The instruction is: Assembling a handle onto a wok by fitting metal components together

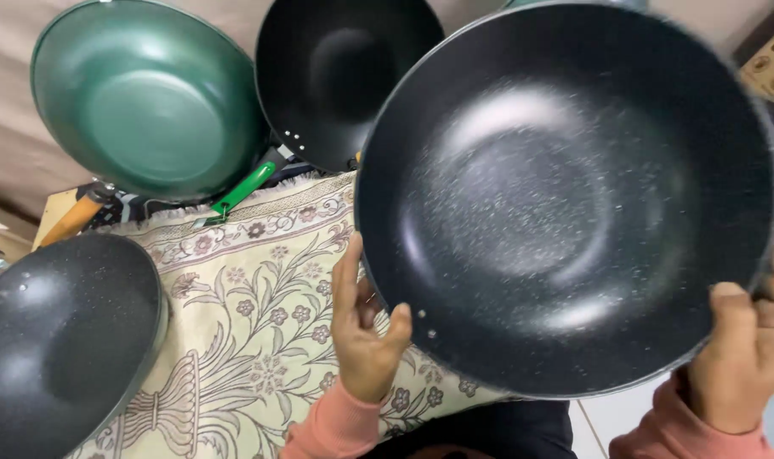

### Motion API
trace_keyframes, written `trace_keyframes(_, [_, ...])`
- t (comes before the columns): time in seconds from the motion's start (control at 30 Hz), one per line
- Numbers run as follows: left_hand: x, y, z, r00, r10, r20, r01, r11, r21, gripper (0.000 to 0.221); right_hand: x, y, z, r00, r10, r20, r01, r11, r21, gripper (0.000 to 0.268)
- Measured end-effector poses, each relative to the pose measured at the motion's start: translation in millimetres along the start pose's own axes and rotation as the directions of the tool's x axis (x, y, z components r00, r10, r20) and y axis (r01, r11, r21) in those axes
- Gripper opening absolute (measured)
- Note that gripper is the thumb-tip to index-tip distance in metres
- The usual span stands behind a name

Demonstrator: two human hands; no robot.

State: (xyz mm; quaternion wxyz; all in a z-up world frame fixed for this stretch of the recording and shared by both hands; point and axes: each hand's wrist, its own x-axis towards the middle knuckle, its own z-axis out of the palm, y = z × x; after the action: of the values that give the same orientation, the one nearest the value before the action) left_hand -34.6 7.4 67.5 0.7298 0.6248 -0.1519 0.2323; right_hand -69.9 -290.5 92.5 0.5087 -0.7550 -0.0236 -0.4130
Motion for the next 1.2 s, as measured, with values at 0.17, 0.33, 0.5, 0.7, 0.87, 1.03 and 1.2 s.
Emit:
trace_keyframes(0.17, [-63.0,8.6,-78.4,0.971,-0.078,-0.228,0.129,0.968,0.216,0.071,-27.6,-15.7,61.4,0.981,0.063,0.184,-0.049,0.995,-0.082,0.058])
trace_keyframes(0.33, [-129.6,-0.5,-142.2,0.885,-0.066,-0.460,0.276,0.871,0.407,0.068,-57.0,-1.8,126.8,0.865,0.181,0.468,-0.193,0.981,-0.023,0.057])
trace_keyframes(0.5, [-175.0,3.5,-172.9,0.775,-0.164,-0.611,0.483,0.776,0.405,0.070,-78.4,22.9,178.6,0.673,0.288,0.681,-0.237,0.956,-0.171,0.061])
trace_keyframes(0.7, [-189.9,-3.4,-186.5,0.914,0.199,-0.354,0.264,0.370,0.891,0.068,-79.2,21.8,205.3,0.748,0.140,0.649,-0.307,0.940,0.151,0.054])
trace_keyframes(0.87, [-165.6,4.8,-223.6,0.919,0.306,0.248,-0.275,0.048,0.960,0.048,-88.2,-5.2,183.0,0.737,0.164,0.655,-0.300,0.949,0.100,0.053])
trace_keyframes(1.03, [-135.3,11.7,-167.0,0.840,0.425,0.337,-0.443,0.179,0.879,0.029,-104.9,-12.7,166.2,0.731,0.117,0.672,-0.198,0.979,0.045,0.049])
trace_keyframes(1.2, [-114.9,21.8,-113.2,0.829,0.307,0.467,-0.536,0.203,0.819,0.021,-115.7,-6.9,158.4,0.736,-0.047,0.675,-0.072,0.987,0.147,0.053])
